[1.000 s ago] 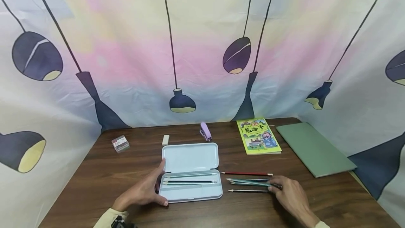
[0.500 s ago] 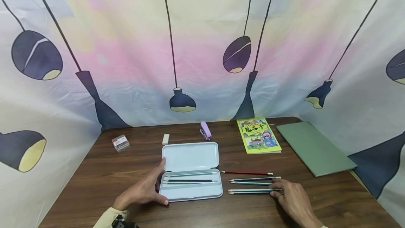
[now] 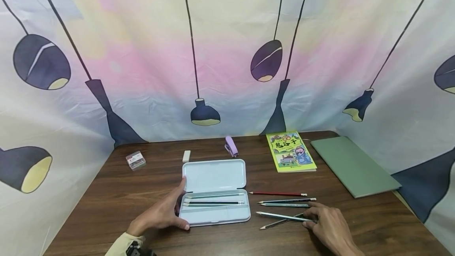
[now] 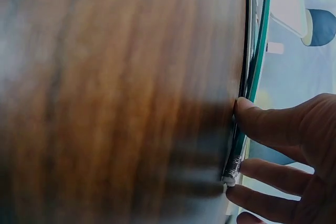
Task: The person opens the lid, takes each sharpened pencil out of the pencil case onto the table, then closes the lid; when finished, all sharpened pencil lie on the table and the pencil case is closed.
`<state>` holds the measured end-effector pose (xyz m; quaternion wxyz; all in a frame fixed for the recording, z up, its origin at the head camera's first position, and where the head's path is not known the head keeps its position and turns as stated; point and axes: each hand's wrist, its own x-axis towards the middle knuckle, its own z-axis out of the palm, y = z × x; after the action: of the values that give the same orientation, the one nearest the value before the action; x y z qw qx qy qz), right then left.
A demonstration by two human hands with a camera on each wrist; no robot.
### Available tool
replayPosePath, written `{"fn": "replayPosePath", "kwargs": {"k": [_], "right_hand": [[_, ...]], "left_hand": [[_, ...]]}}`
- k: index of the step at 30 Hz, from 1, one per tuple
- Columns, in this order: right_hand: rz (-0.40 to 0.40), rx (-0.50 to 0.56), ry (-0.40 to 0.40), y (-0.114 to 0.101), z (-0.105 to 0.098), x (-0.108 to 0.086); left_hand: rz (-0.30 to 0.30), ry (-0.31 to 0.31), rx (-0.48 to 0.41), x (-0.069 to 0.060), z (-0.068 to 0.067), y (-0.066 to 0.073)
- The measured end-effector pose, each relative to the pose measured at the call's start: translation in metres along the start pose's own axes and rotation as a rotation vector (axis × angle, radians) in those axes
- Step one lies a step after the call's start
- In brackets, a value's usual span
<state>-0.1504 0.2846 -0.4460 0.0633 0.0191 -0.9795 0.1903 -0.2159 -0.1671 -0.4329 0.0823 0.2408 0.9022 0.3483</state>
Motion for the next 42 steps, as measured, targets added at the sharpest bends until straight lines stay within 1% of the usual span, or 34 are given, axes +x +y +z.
{"fn": "replayPosePath", "kwargs": {"k": [9, 15, 25, 33, 36, 42], "right_hand": [[-0.017, -0.051, 0.006, 0.004, -0.002, 0.0], [-0.008, -0.094, -0.034, 0.006, -0.002, -0.001], [-0.031, -0.127, -0.066, 0.004, -0.003, 0.0], [-0.046, -0.121, -0.068, 0.005, -0.002, 0.001], [-0.054, -0.114, -0.05, 0.004, -0.002, 0.001], [-0.086, -0.096, -0.046, -0.006, -0.007, 0.003]], "left_hand": [[-0.006, -0.004, 0.004, 0.002, -0.002, 0.001], [-0.003, -0.01, -0.007, -0.001, 0.0, 0.0], [-0.001, -0.005, -0.012, 0.0, -0.001, -0.001], [-0.008, -0.012, -0.011, -0.001, 0.001, -0.001], [-0.009, -0.013, -0.019, 0.0, 0.001, -0.001], [-0.006, -0.013, -0.024, 0.0, 0.0, -0.001]]}}
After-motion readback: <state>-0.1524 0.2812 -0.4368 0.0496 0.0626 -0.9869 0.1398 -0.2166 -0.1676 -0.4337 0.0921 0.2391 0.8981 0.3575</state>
